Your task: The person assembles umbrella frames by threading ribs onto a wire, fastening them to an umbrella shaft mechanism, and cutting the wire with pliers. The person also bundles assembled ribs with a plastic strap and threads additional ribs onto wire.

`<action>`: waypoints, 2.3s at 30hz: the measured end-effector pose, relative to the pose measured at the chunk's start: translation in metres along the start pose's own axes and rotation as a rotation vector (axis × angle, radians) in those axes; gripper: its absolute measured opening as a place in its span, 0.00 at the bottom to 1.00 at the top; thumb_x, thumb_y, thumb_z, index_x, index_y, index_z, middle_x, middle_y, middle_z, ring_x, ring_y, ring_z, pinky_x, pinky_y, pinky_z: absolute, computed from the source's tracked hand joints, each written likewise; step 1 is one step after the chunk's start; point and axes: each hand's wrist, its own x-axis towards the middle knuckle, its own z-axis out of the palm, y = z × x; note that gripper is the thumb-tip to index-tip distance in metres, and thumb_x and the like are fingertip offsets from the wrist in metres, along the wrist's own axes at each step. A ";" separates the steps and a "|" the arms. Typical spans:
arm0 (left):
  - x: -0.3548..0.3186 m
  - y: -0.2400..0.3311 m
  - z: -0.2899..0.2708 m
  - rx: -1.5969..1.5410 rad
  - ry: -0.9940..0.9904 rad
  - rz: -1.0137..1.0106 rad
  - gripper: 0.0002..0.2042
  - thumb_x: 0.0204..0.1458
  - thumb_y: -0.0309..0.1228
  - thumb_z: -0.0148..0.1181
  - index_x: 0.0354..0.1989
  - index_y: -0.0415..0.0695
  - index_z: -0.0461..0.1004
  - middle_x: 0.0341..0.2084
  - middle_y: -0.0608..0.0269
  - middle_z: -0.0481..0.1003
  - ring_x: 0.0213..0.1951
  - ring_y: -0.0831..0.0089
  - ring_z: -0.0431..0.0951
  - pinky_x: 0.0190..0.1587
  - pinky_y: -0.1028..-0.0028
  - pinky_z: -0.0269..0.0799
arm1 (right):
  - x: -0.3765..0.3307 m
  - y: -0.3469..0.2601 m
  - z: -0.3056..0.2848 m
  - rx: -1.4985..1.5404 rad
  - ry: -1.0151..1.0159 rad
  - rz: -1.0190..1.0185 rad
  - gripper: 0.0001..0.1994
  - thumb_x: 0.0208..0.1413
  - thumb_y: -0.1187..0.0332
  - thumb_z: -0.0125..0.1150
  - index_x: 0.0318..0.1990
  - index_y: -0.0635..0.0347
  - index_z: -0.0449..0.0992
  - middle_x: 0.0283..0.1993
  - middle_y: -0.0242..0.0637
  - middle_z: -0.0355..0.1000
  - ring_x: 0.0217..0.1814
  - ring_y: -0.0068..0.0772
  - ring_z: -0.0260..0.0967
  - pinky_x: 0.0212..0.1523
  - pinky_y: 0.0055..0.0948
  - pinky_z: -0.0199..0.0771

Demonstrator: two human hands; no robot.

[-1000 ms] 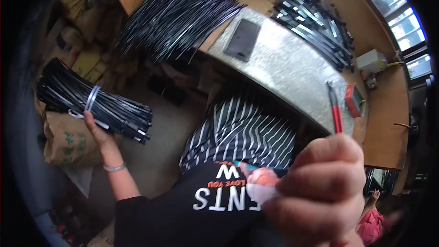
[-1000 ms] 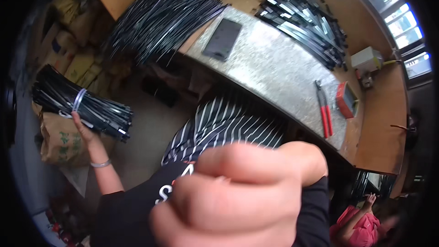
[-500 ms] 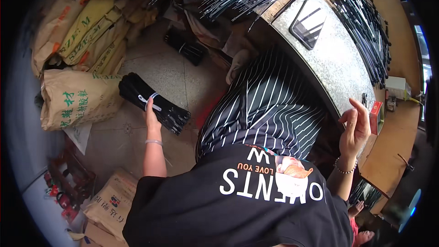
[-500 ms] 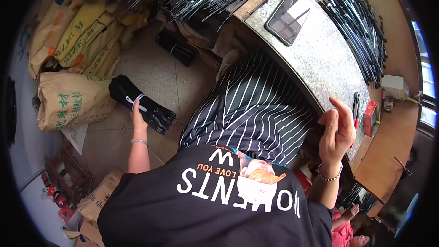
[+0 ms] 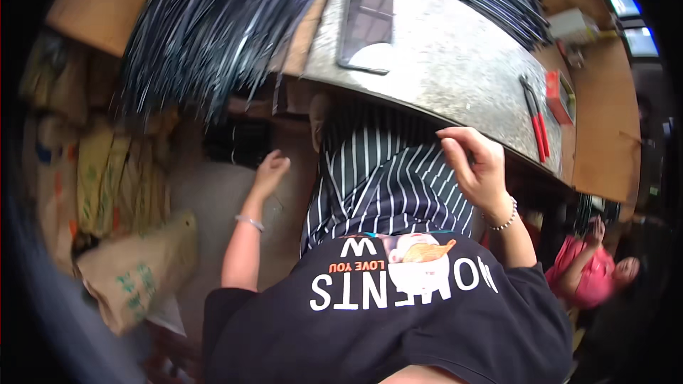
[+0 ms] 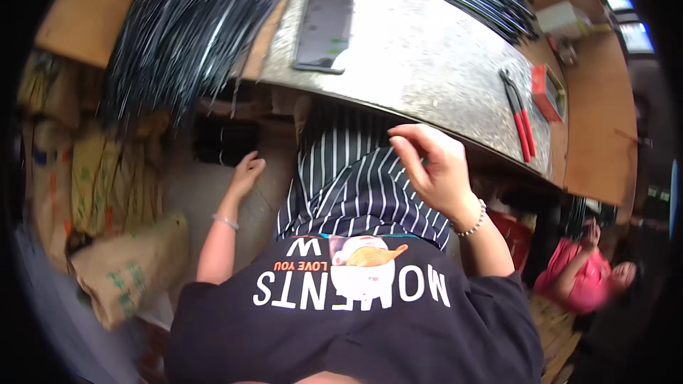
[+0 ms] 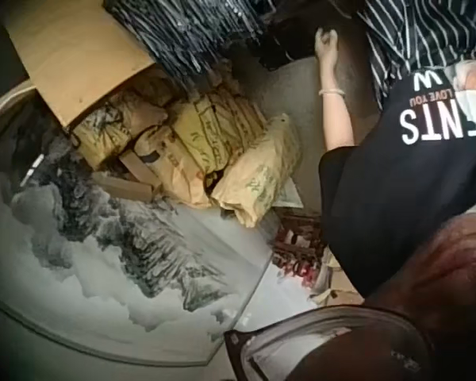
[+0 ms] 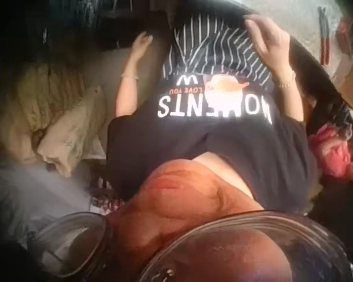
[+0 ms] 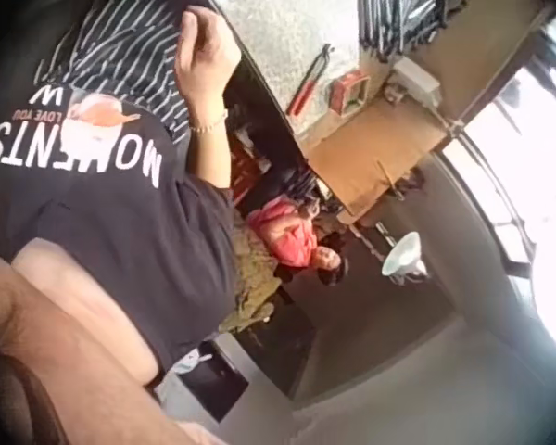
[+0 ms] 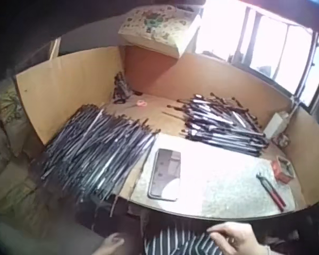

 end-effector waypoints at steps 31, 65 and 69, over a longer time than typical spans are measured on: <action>-0.097 0.300 0.093 0.511 0.226 1.034 0.16 0.40 0.24 0.65 0.40 0.38 0.71 0.32 0.55 0.71 0.32 0.65 0.72 0.34 0.73 0.68 | 0.057 0.060 0.000 -0.184 0.235 -0.253 0.18 0.43 0.63 0.65 0.44 0.52 0.74 0.54 0.41 0.60 0.57 0.45 0.49 0.57 0.40 0.51; 0.047 0.416 -0.033 1.419 0.960 0.371 0.20 0.48 0.37 0.58 0.46 0.39 0.66 0.45 0.52 0.67 0.51 0.55 0.64 0.51 0.59 0.63 | 0.026 0.124 -0.078 -0.508 0.481 -0.005 0.15 0.46 0.68 0.63 0.44 0.57 0.73 0.50 0.42 0.64 0.55 0.45 0.53 0.56 0.39 0.53; 0.060 0.428 -0.022 1.379 0.919 0.366 0.18 0.49 0.38 0.57 0.44 0.38 0.67 0.45 0.50 0.68 0.50 0.53 0.67 0.50 0.59 0.66 | -0.009 0.199 -0.126 -0.726 0.556 0.359 0.19 0.47 0.64 0.62 0.48 0.57 0.71 0.49 0.44 0.64 0.53 0.47 0.53 0.55 0.40 0.53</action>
